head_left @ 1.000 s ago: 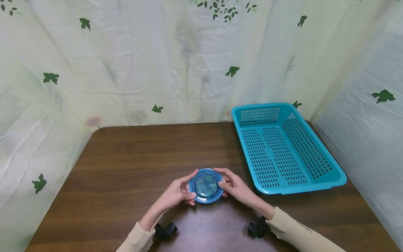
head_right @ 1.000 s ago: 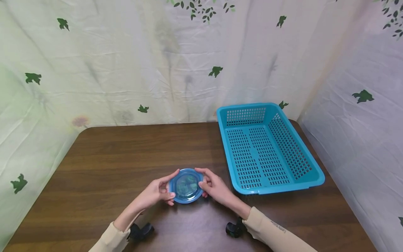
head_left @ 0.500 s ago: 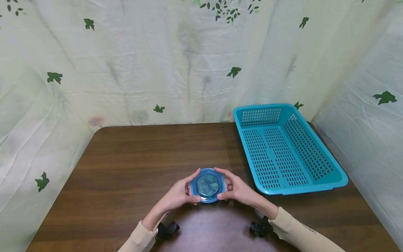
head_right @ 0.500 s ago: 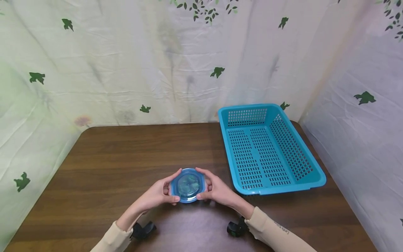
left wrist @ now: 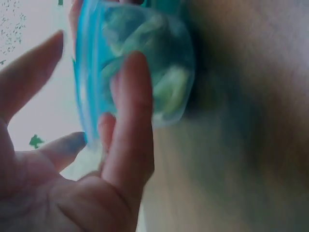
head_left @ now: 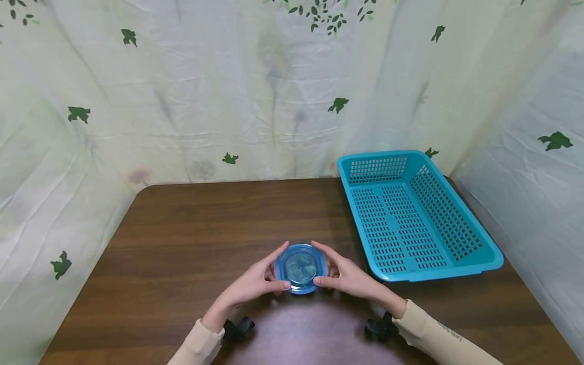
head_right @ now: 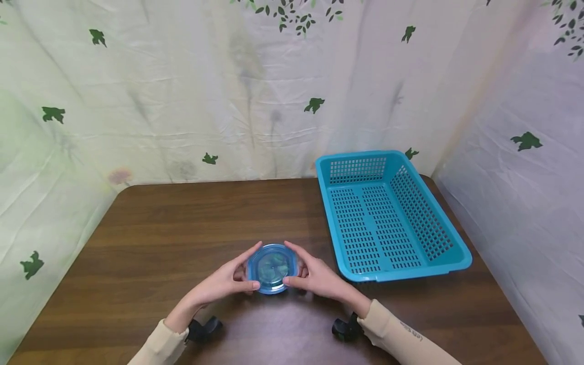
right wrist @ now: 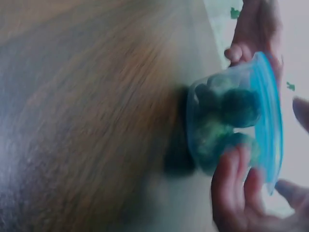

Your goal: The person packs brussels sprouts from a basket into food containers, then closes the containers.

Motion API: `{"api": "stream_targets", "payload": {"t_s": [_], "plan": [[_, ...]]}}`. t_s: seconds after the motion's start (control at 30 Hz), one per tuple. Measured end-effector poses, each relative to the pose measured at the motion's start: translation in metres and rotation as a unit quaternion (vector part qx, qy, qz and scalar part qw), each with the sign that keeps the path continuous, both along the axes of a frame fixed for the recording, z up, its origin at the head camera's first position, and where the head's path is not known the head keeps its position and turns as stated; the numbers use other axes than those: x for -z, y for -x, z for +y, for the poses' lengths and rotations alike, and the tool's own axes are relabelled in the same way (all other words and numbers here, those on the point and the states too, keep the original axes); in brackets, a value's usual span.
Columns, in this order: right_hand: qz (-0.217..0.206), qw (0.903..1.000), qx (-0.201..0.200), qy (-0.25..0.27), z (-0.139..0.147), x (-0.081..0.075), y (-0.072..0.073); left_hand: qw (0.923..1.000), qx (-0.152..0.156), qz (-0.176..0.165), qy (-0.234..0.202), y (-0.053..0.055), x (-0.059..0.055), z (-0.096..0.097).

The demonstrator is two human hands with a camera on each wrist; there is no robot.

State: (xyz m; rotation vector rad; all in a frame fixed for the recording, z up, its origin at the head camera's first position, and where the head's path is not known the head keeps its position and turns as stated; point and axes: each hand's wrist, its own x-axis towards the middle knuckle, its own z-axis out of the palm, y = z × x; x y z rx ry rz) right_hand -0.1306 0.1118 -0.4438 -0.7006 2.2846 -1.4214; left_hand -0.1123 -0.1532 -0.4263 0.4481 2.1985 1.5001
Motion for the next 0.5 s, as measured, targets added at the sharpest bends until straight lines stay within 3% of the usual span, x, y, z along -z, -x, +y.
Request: {"api": "stream_targets", "payload": {"t_s": [0.2,0.33,0.4,0.5], "plan": [[0.067,0.9948,0.076,-0.001,-0.004,-0.009,-0.002,0.9897,-0.069,0.111,0.059,0.007,-0.013,-0.007],[0.098,0.9885,0.114,0.019,-0.005,-0.026,-0.003,0.9783,-0.091,0.169,0.079,0.012,-0.028,-0.008],[0.111,0.9854,0.126,0.03,-0.004,-0.037,-0.003,0.969,-0.094,0.207,0.096,0.014,-0.038,-0.008],[0.127,0.982,0.133,0.043,0.001,-0.056,-0.002,0.9485,-0.102,0.27,0.13,0.019,-0.054,-0.007]]}}
